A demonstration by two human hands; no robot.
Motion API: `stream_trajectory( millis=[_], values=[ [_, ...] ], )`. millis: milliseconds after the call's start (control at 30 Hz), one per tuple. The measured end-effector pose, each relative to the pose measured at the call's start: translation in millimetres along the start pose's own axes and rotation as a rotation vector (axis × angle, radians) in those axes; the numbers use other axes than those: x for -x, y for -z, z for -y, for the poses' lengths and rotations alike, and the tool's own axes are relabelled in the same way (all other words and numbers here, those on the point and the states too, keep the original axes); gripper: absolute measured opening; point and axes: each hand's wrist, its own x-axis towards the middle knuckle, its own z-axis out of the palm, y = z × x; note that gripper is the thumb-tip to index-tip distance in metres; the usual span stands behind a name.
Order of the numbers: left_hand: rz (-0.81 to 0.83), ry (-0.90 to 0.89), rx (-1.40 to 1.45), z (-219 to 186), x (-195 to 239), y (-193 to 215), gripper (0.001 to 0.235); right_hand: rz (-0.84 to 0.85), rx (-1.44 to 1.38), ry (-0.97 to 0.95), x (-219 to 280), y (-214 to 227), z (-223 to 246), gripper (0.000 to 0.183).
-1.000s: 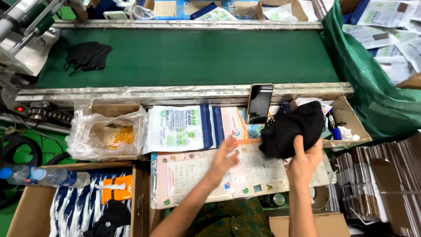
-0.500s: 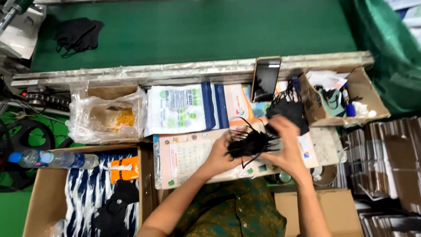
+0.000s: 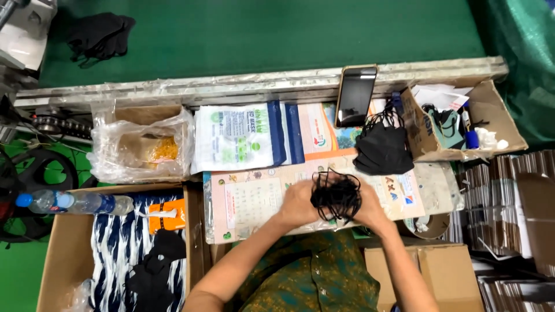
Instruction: The recorder is shown sorting and packaging individual face masks into plastic bags at an industrial workstation.
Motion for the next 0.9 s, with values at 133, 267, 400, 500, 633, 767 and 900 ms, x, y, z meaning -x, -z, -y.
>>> stream_trajectory(
  millis=[133,267,400,500,633,767,900],
  values=[
    [0.102,0.162,0.037,-6.3,2.7,4.1,0.034,0.126,-0.305,-0.381,9.1,-10.9,1.3,0.070],
    [0.207,0.120,-0.024,2.2,0.6,2.4,0.024,0.128,-0.451,-0.433,-5.2,-6.7,13.9,0.093],
    [0.441,0.064,-0.148,30.9,8.1,-8.4,0.014,0.148,-0.577,-0.266,-18.7,-0.7,18.1,0.083],
    [0.580,-0.009,-0.121,12.1,-12.3,13.4,0.009,0.089,-0.233,0.069,-25.0,6.7,26.5,0.090],
    [0.005,-0.063,0.110,12.5,-47.5,36.6,0.023,0.227,-0.301,-0.253,-7.2,-17.5,4.7,0.054],
    [-0.553,0.304,0.005,68.1,-71.7,50.0,0.018,-0.210,-0.473,-0.482,-13.0,-19.0,2.3,0.050],
    [-0.512,0.308,-0.650,73.2,-79.5,58.2,0.039,-0.303,-0.640,-0.550,-22.1,-12.8,3.5,0.046]
  ],
)
